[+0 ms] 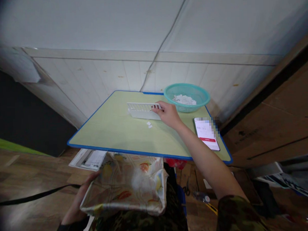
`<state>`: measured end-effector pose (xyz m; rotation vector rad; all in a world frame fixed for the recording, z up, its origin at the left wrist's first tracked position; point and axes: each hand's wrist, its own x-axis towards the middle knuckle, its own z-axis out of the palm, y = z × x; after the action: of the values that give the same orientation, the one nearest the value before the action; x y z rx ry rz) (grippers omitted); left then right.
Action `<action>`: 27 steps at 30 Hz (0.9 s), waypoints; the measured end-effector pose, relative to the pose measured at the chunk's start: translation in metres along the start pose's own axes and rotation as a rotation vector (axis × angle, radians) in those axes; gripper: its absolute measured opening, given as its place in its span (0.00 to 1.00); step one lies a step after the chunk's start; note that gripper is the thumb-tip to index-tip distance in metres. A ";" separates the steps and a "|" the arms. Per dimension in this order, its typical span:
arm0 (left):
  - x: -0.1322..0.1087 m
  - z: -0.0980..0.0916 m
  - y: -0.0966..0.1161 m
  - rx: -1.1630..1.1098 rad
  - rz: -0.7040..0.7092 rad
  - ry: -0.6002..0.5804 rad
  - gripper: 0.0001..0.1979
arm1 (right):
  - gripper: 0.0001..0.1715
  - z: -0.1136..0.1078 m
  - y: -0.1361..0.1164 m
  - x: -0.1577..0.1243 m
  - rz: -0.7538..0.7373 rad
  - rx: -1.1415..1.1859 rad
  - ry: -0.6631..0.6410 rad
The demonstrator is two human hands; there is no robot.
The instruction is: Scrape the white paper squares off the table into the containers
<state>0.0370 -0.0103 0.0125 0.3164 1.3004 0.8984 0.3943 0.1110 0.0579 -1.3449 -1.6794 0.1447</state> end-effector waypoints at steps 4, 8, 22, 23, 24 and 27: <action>0.011 -0.013 -0.007 0.037 0.024 -0.087 0.22 | 0.13 0.003 0.001 -0.001 0.001 0.042 0.022; 0.016 -0.019 -0.009 0.029 0.007 -0.122 0.22 | 0.14 0.004 -0.001 -0.002 0.009 0.047 -0.040; 0.041 -0.045 -0.002 0.012 -0.035 -0.205 0.28 | 0.13 -0.004 -0.067 -0.060 0.089 -0.336 0.138; 0.043 -0.046 0.001 0.033 -0.033 -0.191 0.27 | 0.13 0.000 -0.070 -0.066 0.076 -0.370 0.144; 0.043 -0.046 0.004 0.050 -0.025 -0.169 0.27 | 0.13 0.003 -0.074 -0.071 0.062 -0.389 0.146; 0.041 -0.041 0.016 0.059 0.040 -0.121 0.27 | 0.13 0.010 -0.079 -0.078 0.026 -0.381 0.140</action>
<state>-0.0074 0.0182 -0.0170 0.4377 1.2139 0.8630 0.3273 0.0211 0.0541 -1.6158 -1.6226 -0.2627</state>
